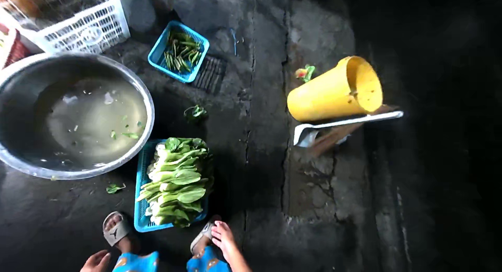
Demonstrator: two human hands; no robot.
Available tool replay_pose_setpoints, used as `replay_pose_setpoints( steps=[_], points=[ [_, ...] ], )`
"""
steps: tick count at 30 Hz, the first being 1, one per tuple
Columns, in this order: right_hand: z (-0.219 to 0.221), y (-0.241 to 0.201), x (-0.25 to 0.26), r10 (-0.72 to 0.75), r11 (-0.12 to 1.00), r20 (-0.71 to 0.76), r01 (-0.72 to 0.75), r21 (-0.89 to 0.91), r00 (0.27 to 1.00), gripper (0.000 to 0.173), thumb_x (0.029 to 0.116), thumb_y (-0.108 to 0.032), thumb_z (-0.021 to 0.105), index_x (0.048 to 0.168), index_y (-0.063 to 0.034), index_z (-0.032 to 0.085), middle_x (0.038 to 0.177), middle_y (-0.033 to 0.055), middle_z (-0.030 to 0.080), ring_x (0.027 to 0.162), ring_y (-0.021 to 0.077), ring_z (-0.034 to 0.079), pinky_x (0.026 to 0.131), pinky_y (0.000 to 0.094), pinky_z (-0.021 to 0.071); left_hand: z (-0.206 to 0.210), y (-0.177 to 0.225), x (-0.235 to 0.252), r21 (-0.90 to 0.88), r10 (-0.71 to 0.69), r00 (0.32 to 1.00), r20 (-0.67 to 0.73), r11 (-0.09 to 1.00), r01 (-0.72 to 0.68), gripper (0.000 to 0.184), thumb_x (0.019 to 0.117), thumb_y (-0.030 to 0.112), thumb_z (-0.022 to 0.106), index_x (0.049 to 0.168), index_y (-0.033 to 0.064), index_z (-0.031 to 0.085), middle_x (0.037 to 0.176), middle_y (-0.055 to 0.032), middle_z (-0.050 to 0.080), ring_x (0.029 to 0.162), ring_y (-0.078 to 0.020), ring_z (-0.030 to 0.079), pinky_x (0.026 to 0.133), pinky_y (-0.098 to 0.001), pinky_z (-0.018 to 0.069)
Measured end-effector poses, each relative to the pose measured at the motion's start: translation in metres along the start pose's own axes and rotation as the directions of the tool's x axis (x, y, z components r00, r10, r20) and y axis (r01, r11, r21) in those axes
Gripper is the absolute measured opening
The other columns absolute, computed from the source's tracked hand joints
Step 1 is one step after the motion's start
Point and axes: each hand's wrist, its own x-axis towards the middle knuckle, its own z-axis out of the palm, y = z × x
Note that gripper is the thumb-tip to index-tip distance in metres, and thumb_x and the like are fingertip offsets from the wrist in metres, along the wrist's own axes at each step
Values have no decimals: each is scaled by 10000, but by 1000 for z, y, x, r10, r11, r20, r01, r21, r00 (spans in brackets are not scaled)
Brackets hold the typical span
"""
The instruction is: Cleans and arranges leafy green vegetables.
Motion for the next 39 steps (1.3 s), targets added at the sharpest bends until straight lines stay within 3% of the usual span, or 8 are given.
replay_pose_setpoints(
  steps=[6, 10, 23, 26, 29, 31, 35, 39],
  points=[
    [33, 68, 106, 181, 971, -103, -160, 178, 978, 478, 1138, -249, 358, 1531, 24, 351, 1484, 271, 501, 1300, 359, 553, 1049, 476, 456, 72, 25, 139, 369, 136, 990, 40, 919, -141, 464, 1030, 179, 592, 1421, -63, 526, 1460, -353, 481, 1365, -508, 475, 1129, -640, 379],
    [69, 99, 152, 295, 938, -72, -274, 211, 953, 582, 1141, -388, 274, 1570, 5, 276, 1576, 262, 392, 1388, 381, 481, 1096, 498, 435, 80, 56, 198, 402, 85, 996, -7, 913, -75, 657, 1025, 104, 559, 1590, -31, 253, 1541, -333, 407, 1417, -474, 441, 1164, -600, 356],
    [82, 50, 173, 187, 950, -118, -149, 273, 975, 625, 1132, -446, 129, 1604, -39, 183, 1638, 231, 254, 1433, 356, 379, 1122, 521, 371, 128, 40, 196, 327, -65, 993, 95, 945, 31, 576, 1012, 141, 573, 1525, -8, 358, 1398, -287, 567, 1290, -430, 578, 1065, -588, 467],
    [43, 15, 211, 35, 987, -181, -6, 162, 983, 530, 1134, -360, 263, 1551, -36, 308, 1542, 240, 389, 1332, 361, 460, 1044, 560, 414, 168, 20, 179, 251, -110, 971, 213, 967, 54, 596, 1014, 132, 583, 1544, 15, 337, 1376, -296, 581, 1275, -438, 587, 1066, -592, 464],
    [12, -43, 231, -137, 990, -205, 139, -4, 969, 489, 1115, -410, 369, 1397, -33, 502, 1231, 152, 608, 1039, 222, 601, 866, 434, 520, 200, -2, 174, 236, -109, 941, 322, 971, 31, 489, 1037, 164, 576, 1483, 2, 458, 1393, -290, 576, 1300, -436, 566, 1096, -591, 433],
    [-2, -75, 248, -202, 976, -186, 183, -113, 961, 479, 1114, -417, 370, 1347, -32, 535, 1107, 123, 624, 911, 181, 593, 774, 373, 504, 198, -7, 174, 150, -50, 987, 153, 988, 27, 425, 1042, 120, 534, 1440, -25, 512, 1405, -289, 570, 1312, -433, 561, 1111, -580, 434],
    [-23, -98, 275, -226, 969, -170, 203, -143, 959, 598, 1114, -473, 324, 1505, -33, 432, 1416, 215, 539, 1200, 302, 558, 966, 506, 460, 153, 34, 204, -84, 54, 942, -332, 993, -87, 425, 1108, 168, 397, 1431, -96, 481, 1430, -333, 526, 1356, -443, 512, 1150, -560, 384],
    [-23, -67, 267, -106, 990, -234, 124, 66, 967, 667, 1105, -533, 275, 1514, -30, 429, 1488, 225, 495, 1305, 333, 516, 1046, 540, 425, 116, 119, 230, 18, 235, 886, -399, 968, -249, 470, 1127, 218, 320, 1452, -85, 470, 1477, -321, 488, 1410, -422, 461, 1185, -534, 337]
  ],
)
